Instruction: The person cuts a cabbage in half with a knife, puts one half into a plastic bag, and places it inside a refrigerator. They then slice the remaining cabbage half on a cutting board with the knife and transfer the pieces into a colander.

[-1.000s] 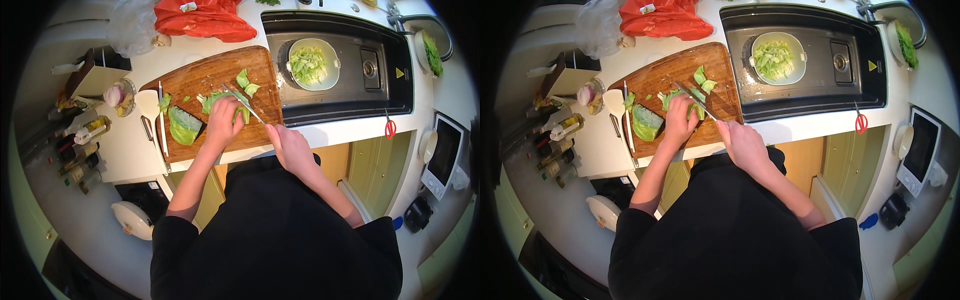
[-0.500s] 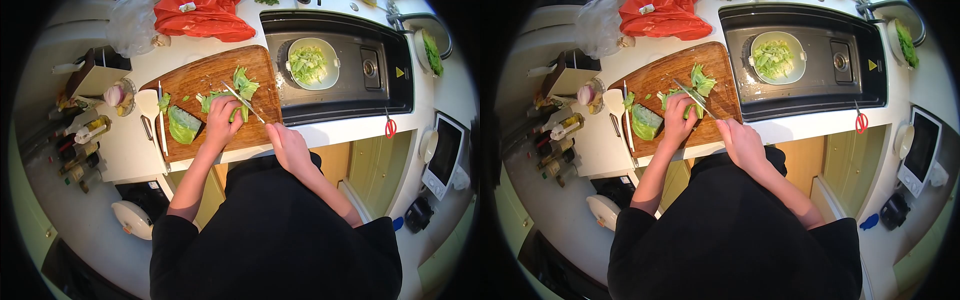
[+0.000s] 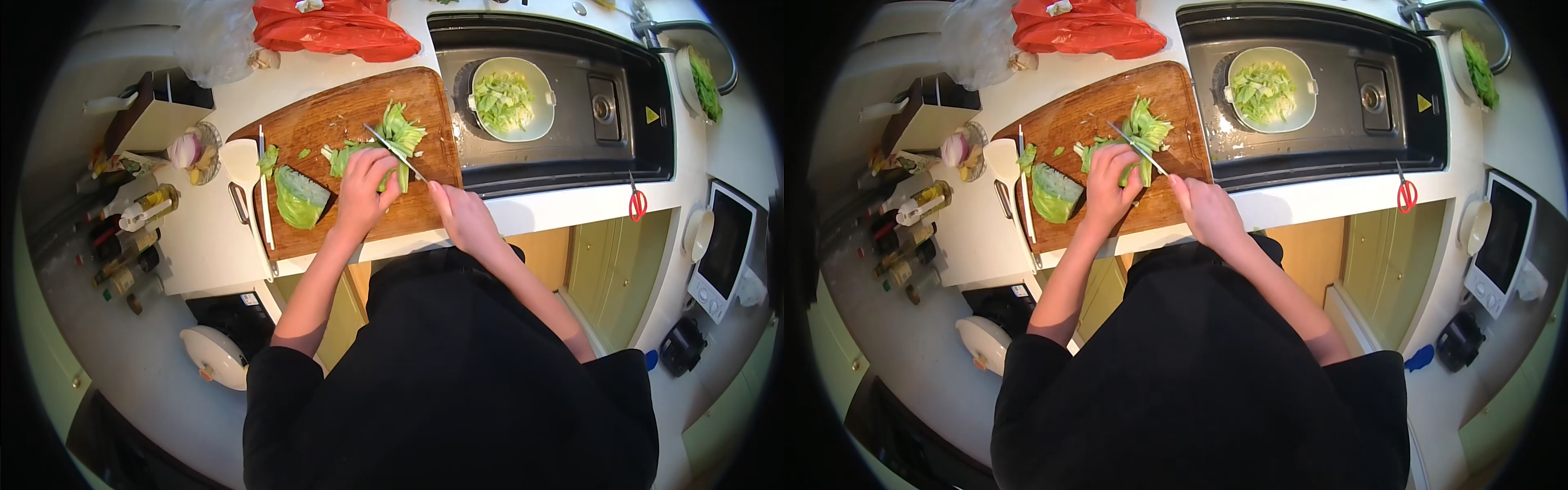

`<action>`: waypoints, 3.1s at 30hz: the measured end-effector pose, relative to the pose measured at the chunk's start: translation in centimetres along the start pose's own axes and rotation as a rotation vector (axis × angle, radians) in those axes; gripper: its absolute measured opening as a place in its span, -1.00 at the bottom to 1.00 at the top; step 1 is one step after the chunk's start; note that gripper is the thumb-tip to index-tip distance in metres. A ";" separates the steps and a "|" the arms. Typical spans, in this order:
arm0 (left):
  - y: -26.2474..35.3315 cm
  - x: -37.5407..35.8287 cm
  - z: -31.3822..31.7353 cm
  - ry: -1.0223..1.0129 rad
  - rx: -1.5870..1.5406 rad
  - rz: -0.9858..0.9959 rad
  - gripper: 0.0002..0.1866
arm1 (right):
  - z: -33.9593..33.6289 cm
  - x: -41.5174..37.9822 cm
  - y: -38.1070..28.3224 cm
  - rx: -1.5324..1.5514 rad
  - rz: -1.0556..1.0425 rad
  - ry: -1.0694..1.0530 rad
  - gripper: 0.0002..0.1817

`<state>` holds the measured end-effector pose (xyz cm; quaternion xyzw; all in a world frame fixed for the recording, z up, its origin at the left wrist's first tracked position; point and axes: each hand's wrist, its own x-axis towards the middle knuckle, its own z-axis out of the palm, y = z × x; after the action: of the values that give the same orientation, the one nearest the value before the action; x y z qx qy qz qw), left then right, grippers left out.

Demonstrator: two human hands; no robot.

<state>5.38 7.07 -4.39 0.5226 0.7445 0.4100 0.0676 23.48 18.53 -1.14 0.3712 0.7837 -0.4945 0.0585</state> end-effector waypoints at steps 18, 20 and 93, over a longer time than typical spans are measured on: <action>-0.6 -0.5 0.1 0.069 -0.033 0.023 -0.82 | -2.5 -2.5 -4.2 -0.139 0.062 -0.036 -0.36; -0.8 -0.4 0.2 0.067 -0.044 0.029 -0.83 | -1.5 -0.9 -2.9 -0.140 0.057 -0.041 -0.35; 1.0 1.0 -5.7 -0.368 0.243 0.192 -0.72 | 2.4 -1.7 -1.9 0.023 -0.022 0.086 -0.44</action>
<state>2.67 4.92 0.36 0.6612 0.7103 0.2199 0.0996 22.79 15.21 -0.22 0.3840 0.7838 -0.4879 0.0149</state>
